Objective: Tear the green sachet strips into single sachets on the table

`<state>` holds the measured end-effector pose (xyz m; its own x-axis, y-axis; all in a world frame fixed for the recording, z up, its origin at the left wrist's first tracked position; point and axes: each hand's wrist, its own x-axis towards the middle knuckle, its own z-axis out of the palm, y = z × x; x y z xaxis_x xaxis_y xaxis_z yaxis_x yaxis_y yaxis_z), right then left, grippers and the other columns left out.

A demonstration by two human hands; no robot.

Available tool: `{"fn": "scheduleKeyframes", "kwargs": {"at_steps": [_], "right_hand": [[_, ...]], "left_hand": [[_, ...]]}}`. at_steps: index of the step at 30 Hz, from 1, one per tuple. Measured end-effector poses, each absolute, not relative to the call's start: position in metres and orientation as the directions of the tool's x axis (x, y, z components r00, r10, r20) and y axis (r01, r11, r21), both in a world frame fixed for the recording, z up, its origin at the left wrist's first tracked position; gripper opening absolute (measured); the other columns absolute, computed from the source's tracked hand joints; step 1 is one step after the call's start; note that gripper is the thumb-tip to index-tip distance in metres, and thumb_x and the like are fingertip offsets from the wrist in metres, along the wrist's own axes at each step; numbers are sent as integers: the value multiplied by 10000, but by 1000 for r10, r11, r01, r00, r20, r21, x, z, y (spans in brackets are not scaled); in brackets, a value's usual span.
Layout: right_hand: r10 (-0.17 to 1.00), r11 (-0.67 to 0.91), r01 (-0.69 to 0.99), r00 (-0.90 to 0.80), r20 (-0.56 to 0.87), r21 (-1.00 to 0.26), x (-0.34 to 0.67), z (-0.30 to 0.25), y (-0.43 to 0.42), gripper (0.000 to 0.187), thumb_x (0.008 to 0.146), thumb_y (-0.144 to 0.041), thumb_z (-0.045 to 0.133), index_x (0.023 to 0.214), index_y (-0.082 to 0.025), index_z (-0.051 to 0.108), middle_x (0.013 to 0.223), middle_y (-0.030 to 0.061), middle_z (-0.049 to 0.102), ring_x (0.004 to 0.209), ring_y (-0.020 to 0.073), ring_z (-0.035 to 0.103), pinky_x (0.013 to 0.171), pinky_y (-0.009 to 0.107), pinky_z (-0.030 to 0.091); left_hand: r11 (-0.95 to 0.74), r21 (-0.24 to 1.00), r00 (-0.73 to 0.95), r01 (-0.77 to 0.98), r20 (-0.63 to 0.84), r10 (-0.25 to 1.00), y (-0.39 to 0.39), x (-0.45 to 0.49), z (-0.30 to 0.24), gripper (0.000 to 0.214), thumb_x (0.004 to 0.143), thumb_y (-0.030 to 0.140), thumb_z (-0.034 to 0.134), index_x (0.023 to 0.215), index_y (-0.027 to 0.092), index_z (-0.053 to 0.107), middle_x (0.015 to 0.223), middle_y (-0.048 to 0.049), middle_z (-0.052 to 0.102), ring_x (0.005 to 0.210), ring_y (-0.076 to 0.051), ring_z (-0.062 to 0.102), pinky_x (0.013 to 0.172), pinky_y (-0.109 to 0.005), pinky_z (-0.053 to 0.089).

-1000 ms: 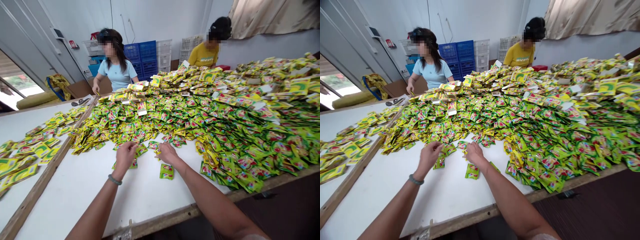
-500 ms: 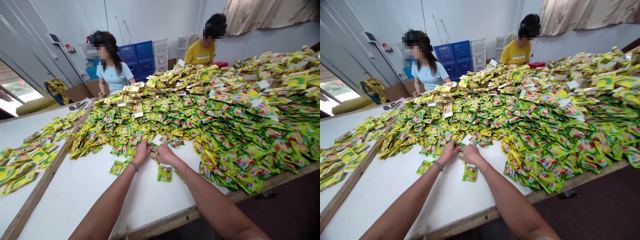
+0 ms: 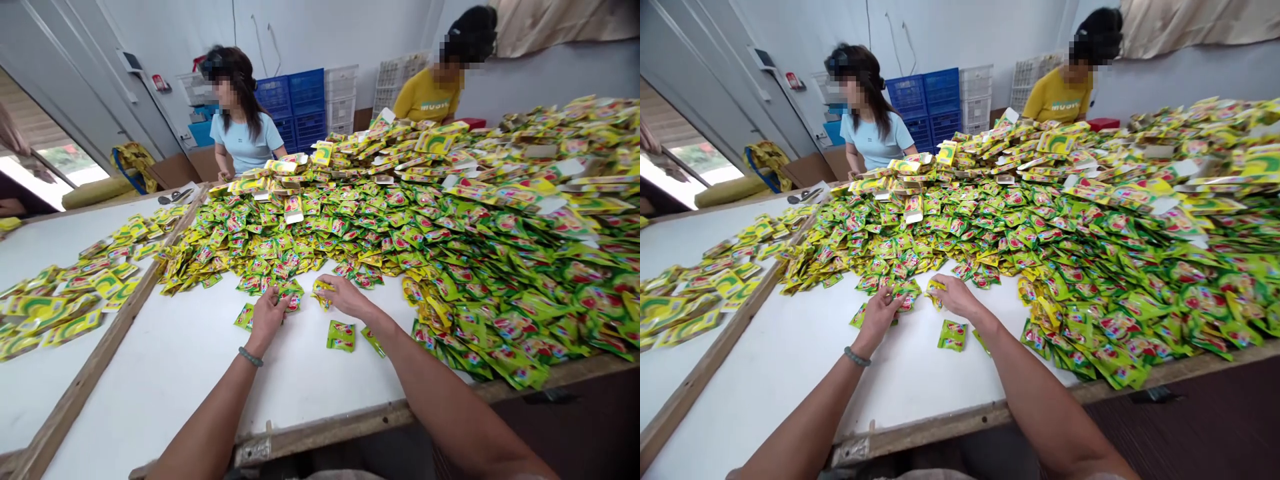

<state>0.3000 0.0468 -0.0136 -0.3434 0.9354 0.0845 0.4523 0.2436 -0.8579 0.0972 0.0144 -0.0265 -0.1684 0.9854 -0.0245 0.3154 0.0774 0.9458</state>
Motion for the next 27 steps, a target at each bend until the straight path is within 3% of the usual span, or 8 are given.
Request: {"fn": "scheduleKeyframes", "kwargs": {"at_steps": [3,5,10,15,19,23,27], "right_hand": [[907,201,220,-411,96,-955,289,-17,45,220,734,-296,604,929,-195,590,850,2,643,791,152,590,690,238,434],[898,165,156,-432,83,-974,282,-20,43,250,694,-294,637,914,-195,572,836,-1,638,764,147,589,656,230,436],[937,203,268,-332,108,-942,274,-18,38,220,664,-296,645,827,-193,540,743,-21,599,668,125,546,584,219,401],[923,288,347,-349,162,-893,279,-16,36,263,667,-252,645,899,-200,533,766,-29,574,710,120,529,623,223,394],[919,216,287,-383,95,-933,283,-20,39,373,657,-229,656,1006,-212,524,825,-16,582,710,114,537,620,222,409],[947,64,126,-320,20,-990,284,-23,44,493,662,-265,673,1112,-202,483,1010,47,592,797,123,561,658,232,444],[930,-53,141,-353,-100,-989,276,-21,41,341,738,-392,605,964,-141,554,818,45,614,673,134,555,556,232,428]], "left_hand": [[41,950,-166,309,12,986,11,100,-29,303,674,454,659,740,194,517,467,85,399,427,-98,431,446,-209,344],[47,971,-102,233,-23,995,9,105,-28,281,690,439,650,730,185,540,490,67,450,451,-104,458,475,-216,372],[147,982,77,-117,-139,987,3,115,-21,270,736,438,616,779,173,588,685,16,602,576,-123,559,573,-243,456],[236,954,115,-185,-218,969,-2,118,-14,286,704,419,671,790,156,596,777,-22,653,672,-139,604,586,-229,442],[226,958,58,-178,-219,974,1,122,-19,327,604,346,768,757,163,544,565,40,572,507,-99,537,485,-195,341],[171,963,-18,-210,-178,984,7,121,-25,330,609,333,765,740,166,512,478,95,449,419,-48,391,461,-186,280],[63,984,-99,-165,-80,992,7,118,-26,318,633,314,752,761,169,500,457,121,363,413,-32,319,457,-175,246]]}}
